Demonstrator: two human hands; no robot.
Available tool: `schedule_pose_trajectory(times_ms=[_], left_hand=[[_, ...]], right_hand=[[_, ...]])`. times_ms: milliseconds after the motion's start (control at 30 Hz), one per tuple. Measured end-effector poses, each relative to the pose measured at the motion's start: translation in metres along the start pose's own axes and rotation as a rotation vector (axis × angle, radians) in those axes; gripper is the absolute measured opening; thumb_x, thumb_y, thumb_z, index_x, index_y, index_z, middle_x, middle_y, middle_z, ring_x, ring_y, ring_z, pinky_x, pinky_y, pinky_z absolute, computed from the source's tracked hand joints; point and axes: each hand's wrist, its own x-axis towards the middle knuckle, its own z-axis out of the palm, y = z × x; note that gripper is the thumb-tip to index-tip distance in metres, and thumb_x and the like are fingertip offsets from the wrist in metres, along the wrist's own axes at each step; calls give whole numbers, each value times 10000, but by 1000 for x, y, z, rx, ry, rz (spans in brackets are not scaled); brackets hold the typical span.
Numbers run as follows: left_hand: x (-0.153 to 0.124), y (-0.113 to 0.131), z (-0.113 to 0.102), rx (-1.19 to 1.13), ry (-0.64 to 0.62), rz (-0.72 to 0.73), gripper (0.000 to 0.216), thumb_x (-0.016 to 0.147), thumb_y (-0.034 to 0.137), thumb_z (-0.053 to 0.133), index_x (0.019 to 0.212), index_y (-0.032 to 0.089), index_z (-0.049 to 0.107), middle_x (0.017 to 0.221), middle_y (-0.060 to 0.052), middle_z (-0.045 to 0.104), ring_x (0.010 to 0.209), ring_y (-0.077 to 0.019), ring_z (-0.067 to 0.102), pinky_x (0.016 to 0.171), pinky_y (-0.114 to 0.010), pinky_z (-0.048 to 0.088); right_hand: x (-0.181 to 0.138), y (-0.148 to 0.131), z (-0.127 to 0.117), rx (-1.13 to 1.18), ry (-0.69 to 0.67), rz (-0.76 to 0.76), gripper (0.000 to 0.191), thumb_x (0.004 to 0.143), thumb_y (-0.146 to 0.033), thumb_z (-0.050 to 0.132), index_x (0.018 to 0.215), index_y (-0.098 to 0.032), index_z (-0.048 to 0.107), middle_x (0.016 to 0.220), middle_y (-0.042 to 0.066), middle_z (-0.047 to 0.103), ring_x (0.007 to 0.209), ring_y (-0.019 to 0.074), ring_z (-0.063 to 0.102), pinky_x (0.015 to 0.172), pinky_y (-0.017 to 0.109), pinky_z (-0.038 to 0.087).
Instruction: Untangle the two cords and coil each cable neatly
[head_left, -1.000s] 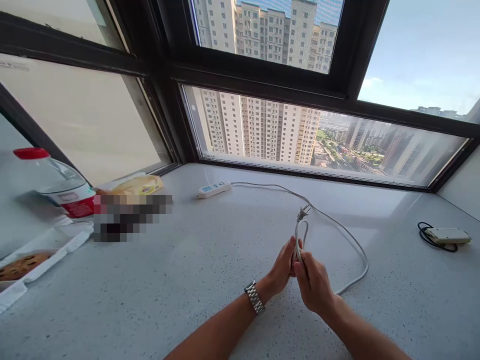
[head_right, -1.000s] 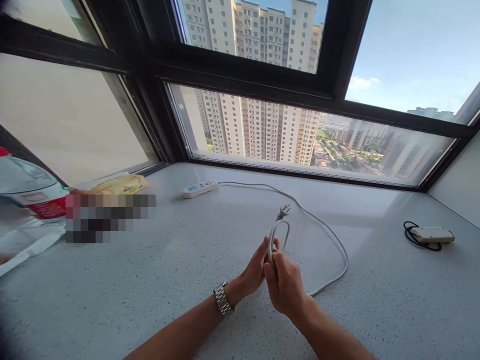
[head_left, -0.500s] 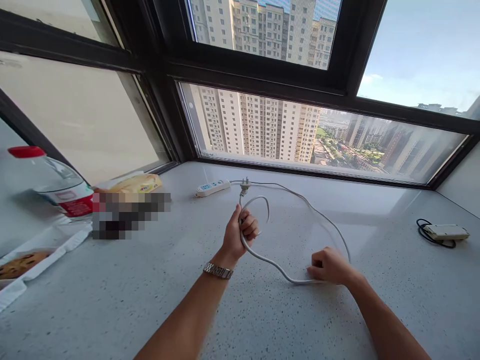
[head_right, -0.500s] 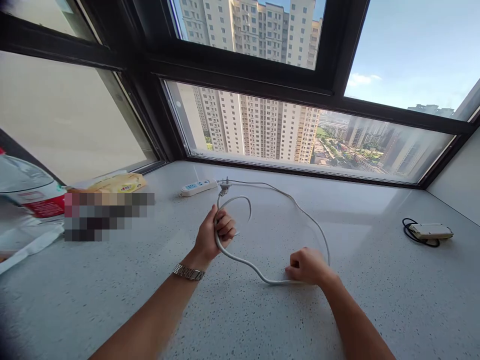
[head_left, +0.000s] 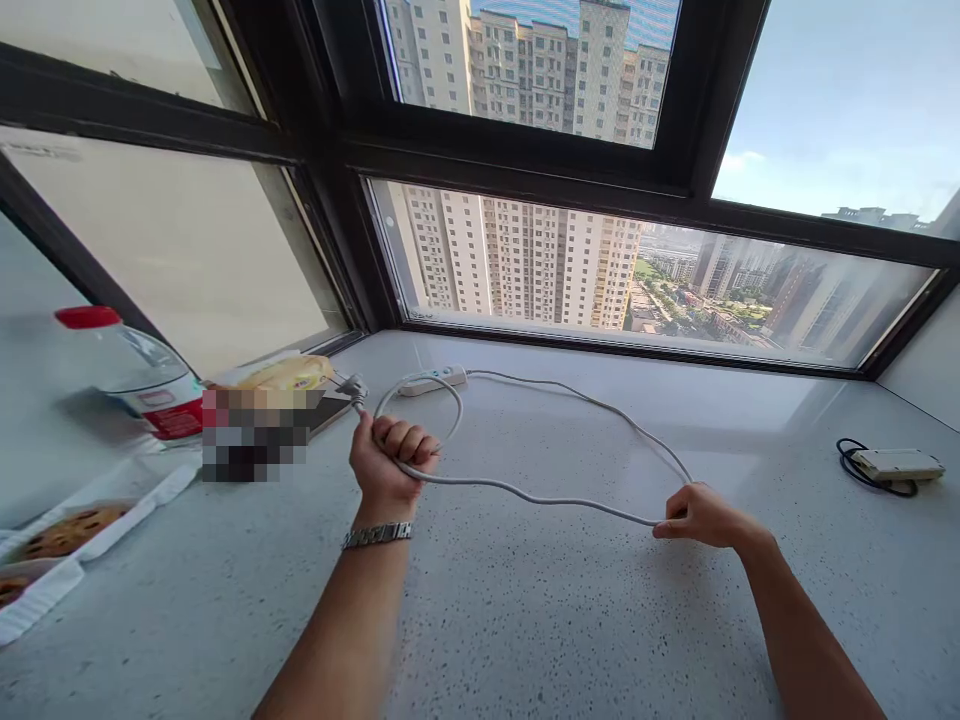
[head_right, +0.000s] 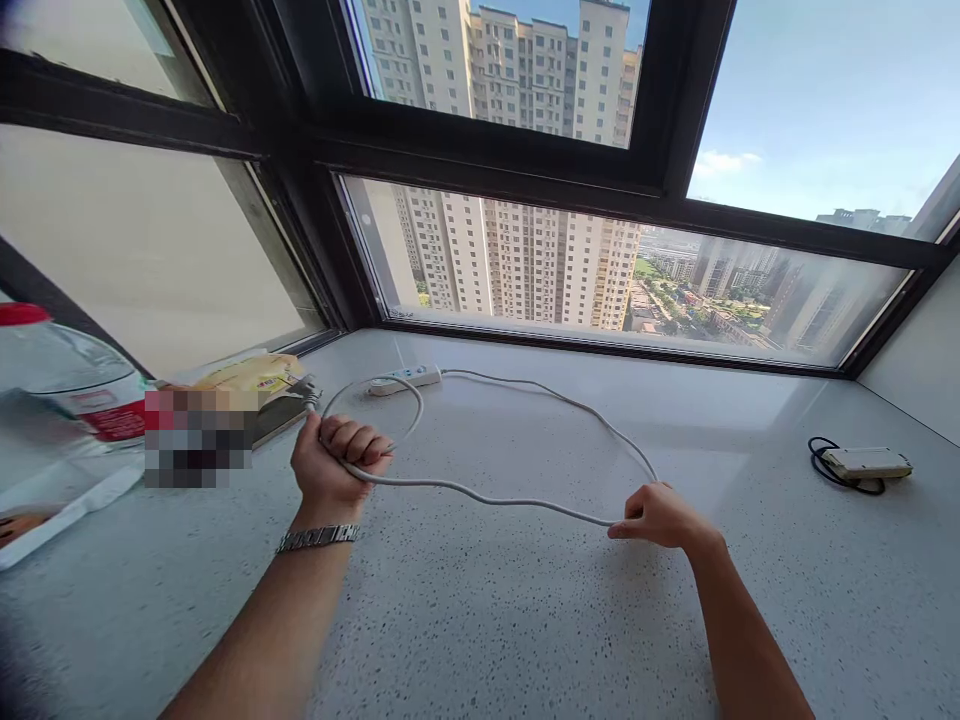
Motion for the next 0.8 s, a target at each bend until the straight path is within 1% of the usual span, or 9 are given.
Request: schedule_pose_trajectory(times_ms=[67,167,233,300,400,467,533,667,800], left_hand=[[-1,-4,6,3,-20,-30,515,849,399,569,557,192,198,387,81,163,331,-72,129,334,-202,201],[-10,-23,21,73,-82,-139,496,850,427,567,559,196,238,399,93,134,334,-68,123,326,-187,183],[-21,-45,32,182,-156,-218,516,805,482,616,555,195,266,402,100,148,337,-58,146,325,-173,167],[-37,-70,43,324,-254,-265,548,732,544,674,553,190,296,410,103,195,345,-44,181,329,-160,159],[-66,-106,54,503,-370,-308,532,714,608,654,588,185,358,444,98,271,355,-36,234,343,-163,223],[-83,-124,58,559,-400,-368,528,717,635,628,618,188,367,463,98,294,363,-33,230,350,-167,236],[-97,-135,60,572,-402,-449,534,702,671,610,652,188,388,464,106,282,374,-28,183,352,-163,186],[-106,-139,61,571,-392,-501,585,667,743,564,723,165,497,474,96,286,402,-38,193,380,-175,159],[-96,-129,60,571,-372,-518,484,703,596,650,605,160,461,484,67,338,411,-49,265,390,-193,196]], right_hand=[[4,4,2,25,88,62,524,736,-644,544,513,-181,441,508,-24,374,465,85,265,449,254,190],[19,2,12,116,371,196,546,763,-668,455,503,-195,366,499,-29,325,450,88,250,443,253,176],[32,-5,22,254,522,229,554,763,-689,417,507,-200,370,498,-30,312,448,92,264,441,247,189],[40,-16,33,462,602,186,556,749,-714,407,536,-200,418,503,-32,315,448,95,275,437,241,211],[40,-35,50,794,687,19,523,776,-696,413,663,-192,489,534,-53,290,449,91,249,424,229,223],[33,-49,61,874,744,-114,472,841,-643,386,752,-193,498,546,-64,276,447,92,244,417,220,223],[26,-62,73,758,756,-269,419,904,-569,347,783,-194,491,553,-59,311,460,96,274,435,219,243],[23,-78,91,303,649,-572,414,952,-505,312,709,-192,437,586,-32,394,504,96,287,490,230,253],[29,-76,92,53,463,-649,566,900,-669,268,641,-186,410,571,-29,406,469,79,239,469,234,190]])
